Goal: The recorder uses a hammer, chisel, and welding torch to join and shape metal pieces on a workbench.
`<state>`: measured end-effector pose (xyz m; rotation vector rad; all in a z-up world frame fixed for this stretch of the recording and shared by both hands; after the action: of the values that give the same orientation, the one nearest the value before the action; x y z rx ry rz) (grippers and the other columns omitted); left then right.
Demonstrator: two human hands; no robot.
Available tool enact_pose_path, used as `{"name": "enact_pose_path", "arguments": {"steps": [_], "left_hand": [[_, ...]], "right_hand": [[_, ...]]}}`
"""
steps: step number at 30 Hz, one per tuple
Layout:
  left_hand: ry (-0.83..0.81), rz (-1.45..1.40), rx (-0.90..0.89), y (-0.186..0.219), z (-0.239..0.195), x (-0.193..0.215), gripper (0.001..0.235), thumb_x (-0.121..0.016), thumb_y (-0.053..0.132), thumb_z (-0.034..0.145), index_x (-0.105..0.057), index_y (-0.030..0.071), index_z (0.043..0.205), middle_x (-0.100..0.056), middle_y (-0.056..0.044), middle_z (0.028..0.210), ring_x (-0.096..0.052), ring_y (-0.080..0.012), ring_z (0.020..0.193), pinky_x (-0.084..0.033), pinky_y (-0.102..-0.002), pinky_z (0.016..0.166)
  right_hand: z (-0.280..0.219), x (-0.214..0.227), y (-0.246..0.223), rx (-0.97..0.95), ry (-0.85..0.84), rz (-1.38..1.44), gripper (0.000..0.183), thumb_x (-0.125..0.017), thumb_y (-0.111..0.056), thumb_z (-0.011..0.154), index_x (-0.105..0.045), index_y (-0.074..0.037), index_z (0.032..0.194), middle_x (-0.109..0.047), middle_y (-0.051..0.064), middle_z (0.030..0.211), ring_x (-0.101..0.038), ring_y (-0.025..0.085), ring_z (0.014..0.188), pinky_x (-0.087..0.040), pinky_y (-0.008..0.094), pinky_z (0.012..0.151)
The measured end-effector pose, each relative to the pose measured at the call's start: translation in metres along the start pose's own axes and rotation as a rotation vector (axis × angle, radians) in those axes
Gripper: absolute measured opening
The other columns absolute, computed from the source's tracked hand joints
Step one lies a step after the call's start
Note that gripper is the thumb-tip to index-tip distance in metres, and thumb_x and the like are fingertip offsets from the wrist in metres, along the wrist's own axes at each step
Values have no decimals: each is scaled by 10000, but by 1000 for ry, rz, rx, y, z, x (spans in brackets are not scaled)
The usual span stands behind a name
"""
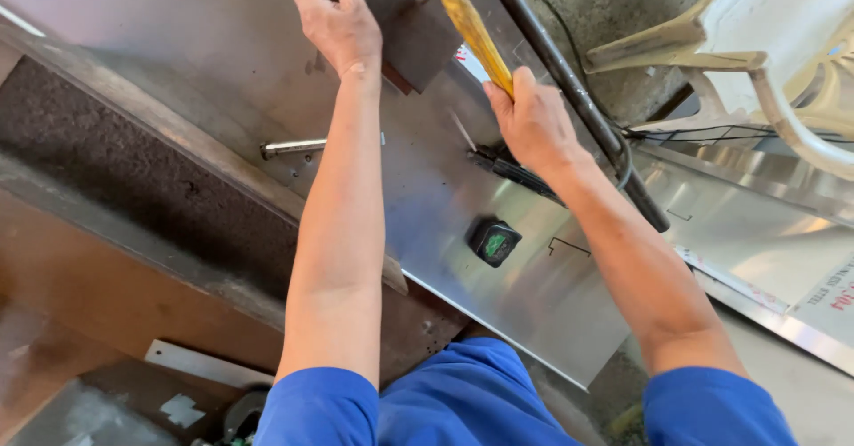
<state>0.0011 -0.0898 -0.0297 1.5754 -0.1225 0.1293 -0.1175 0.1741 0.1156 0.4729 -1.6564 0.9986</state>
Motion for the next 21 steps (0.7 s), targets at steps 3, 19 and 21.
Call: {"name": "enact_pose_path", "arguments": {"steps": [3,19,21], "left_hand": [[-21,6,23,9,-7,4,477,-679,437,961,-569,-11,1084,-710,-115,850,-686,-242,782,-570,-370,785],[9,-2,-20,17,1,1,483,-668,471,963,-573,2,1025,-707,-97,860,-688,-240,793,-556,-384,777],[-12,0,34,14,0,-1,519,-660,499,938,-568,-1,1044,-700,-107,827,-689,-257,766,-568,-391,766]], "right_hand": [[-5,48,-28,104,140,94,375,-649,-298,1139,-497,-14,948,-620,217,735,-622,449,676,-469,475,557],[7,86,-51,84,231,127,356,-652,-295,1138,-528,0,981,-631,223,756,-648,435,693,-472,467,561],[-9,133,-73,55,416,466,335,-582,-265,1128,-516,16,957,-576,208,739,-571,380,594,-446,445,543]]}}
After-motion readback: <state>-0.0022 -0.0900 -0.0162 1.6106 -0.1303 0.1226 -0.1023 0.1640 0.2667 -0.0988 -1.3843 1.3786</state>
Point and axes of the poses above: each hand's wrist, its own z-axis towards the middle knuckle, its own x-axis out of the back of the hand, y = z × x, the point moved 9 cm from there along z, towards the middle knuckle
